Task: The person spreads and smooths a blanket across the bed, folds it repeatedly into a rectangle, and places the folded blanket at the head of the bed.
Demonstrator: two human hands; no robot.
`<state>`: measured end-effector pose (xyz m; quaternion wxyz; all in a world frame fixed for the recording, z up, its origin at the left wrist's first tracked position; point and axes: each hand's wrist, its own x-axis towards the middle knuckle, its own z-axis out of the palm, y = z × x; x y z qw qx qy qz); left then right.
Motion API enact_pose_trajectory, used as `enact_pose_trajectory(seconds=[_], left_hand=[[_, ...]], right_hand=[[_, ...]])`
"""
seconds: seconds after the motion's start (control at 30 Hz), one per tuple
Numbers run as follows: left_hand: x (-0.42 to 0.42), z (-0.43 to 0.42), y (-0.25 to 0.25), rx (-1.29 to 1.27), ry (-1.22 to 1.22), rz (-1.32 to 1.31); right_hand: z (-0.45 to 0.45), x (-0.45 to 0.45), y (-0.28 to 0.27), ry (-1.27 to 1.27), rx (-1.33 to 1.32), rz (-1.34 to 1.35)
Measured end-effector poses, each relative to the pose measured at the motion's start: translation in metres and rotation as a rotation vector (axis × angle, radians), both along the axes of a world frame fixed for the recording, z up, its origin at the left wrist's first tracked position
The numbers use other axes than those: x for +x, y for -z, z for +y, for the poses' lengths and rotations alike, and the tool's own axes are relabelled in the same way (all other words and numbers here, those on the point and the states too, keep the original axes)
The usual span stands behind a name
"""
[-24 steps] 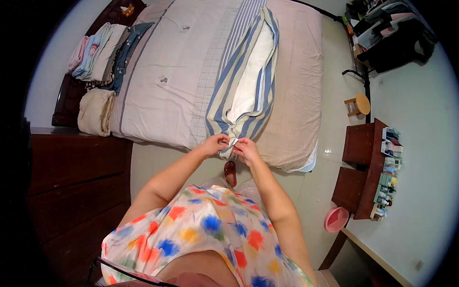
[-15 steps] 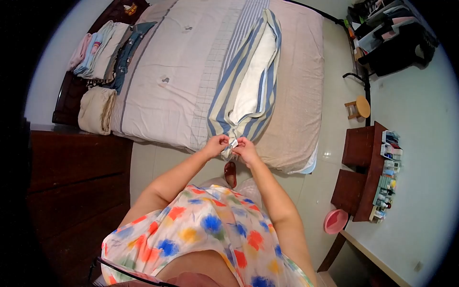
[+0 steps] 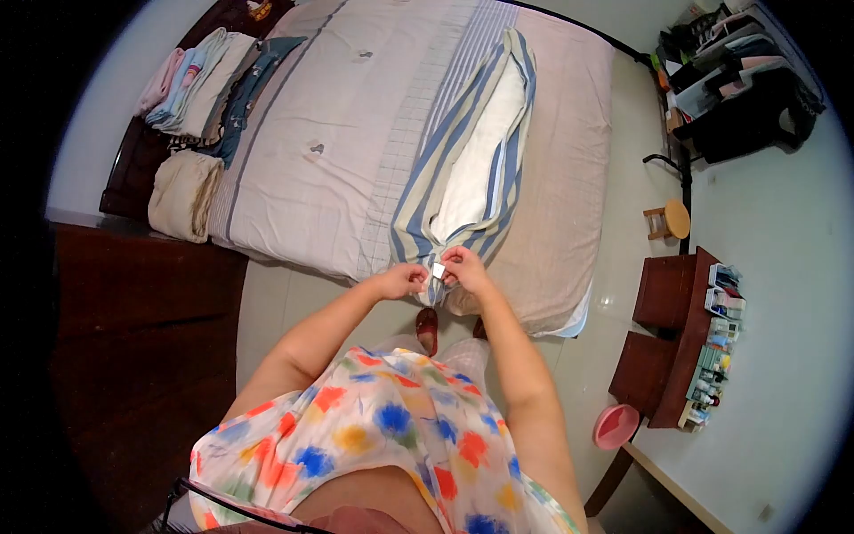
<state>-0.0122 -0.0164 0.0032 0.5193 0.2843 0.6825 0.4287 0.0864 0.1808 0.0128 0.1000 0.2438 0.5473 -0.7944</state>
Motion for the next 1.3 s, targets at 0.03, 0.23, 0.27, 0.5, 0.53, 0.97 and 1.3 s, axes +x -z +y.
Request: enact_pose_trajectory(seconds=[0.03,0.23,0.27,0.5,0.53,0.97,1.3], left_hand=[[0.002,0.005,-0.015,-0.039,0.055,0.048],[-0.003,0.004,0.013,0.135,-0.214,-0.295],[0.000,0.004,0.013,0.104,-0.269,-0.329],[0.012,0.013,0.008,0.029,-0.510,-0.376],[0.014,0.015,0.011,0.039,-0.476,-0.291],[0.036,0.025,0.047,0.063,-0.035,-0.150],[0.065,0.058,0.011,0.090,-0.005,0.047]], right_hand=[[-0.009,-0.004,0.006,0.048,0.005,0.028],[-0.037,-0.006,0.024,0.286,0.015,0.108],[-0.039,0.001,0.021,0.257,0.017,0.140],[-0.051,0.032,-0.014,0.087,0.406,0.056],[-0.052,0.033,-0.017,0.036,0.598,0.038],[-0.040,0.067,0.041,0.084,0.830,-0.167],[0.008,0.141,0.033,0.312,0.648,-0.294]])
